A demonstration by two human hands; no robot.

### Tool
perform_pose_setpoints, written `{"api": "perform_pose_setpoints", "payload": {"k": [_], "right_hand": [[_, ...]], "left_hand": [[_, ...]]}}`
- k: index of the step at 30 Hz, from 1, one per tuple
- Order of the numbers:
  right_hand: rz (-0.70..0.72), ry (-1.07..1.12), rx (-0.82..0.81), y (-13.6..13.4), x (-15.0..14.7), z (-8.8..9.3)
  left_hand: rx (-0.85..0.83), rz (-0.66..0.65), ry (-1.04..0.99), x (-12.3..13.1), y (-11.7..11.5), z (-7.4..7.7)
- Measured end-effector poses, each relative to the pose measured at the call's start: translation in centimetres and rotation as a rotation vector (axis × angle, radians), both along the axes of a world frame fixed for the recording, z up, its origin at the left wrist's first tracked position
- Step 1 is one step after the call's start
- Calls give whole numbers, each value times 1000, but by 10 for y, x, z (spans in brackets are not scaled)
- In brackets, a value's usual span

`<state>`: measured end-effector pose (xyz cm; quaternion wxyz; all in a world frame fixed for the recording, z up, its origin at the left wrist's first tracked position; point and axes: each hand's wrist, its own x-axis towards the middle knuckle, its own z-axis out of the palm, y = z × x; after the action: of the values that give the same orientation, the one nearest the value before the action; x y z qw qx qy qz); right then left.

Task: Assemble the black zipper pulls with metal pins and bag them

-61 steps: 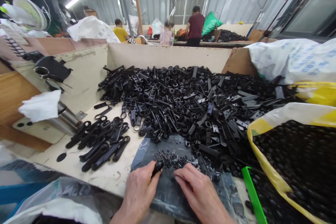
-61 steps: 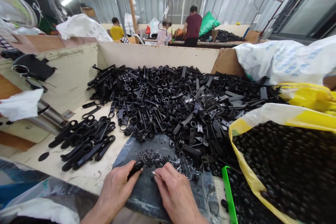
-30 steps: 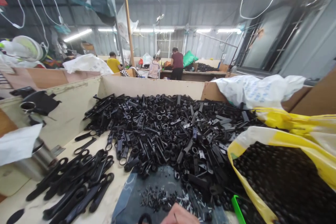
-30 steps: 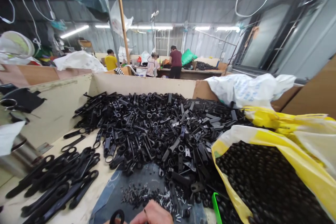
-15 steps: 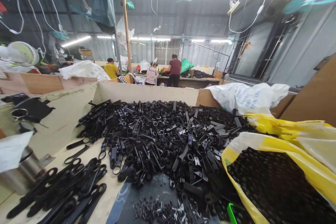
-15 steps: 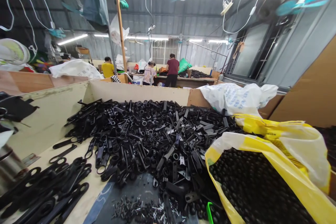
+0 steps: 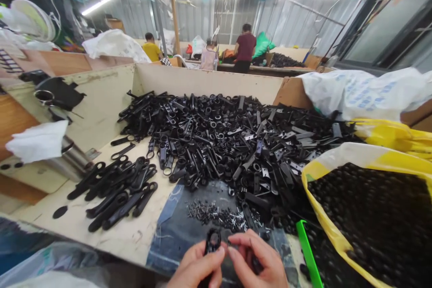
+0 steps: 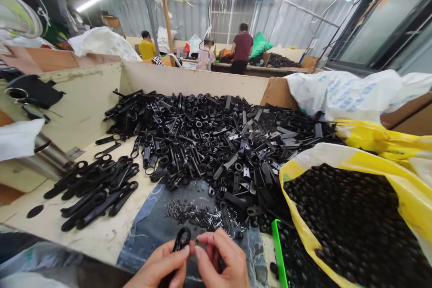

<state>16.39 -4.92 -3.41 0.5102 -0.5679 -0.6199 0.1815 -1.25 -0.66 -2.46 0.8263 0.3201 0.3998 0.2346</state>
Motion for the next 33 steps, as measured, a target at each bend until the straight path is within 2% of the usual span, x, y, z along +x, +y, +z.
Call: {"api": "perform_pose_setpoints", "payload": {"k": [2,5,7,10,13,21,27,33], "right_hand": [[13,-25,-1,1,1,7],[133,-115,70,4,-2,13],[214,-175,142,7,-6,14],[270,-256,193,11,-11,14],[268,-302,197,14,-14,14],[255,-297,162,12,-19,15],[250,-264,132,0,-24,-4],[149,-221,119,-11,-29,-27]], "left_hand": [[-42,-6,-76,-2,0,-3],[-100,8,-168,-11,-4,-10],[-67,9,-184,-19,-10,-15],[-4,27,-99,-29,-16,-24],[16,44,44,-31,-19,-29],[279,-1,182,-21,-17,-11],[415,41,395,-26,-19,-13],[309,34,346,-29,-23,-18]]}}
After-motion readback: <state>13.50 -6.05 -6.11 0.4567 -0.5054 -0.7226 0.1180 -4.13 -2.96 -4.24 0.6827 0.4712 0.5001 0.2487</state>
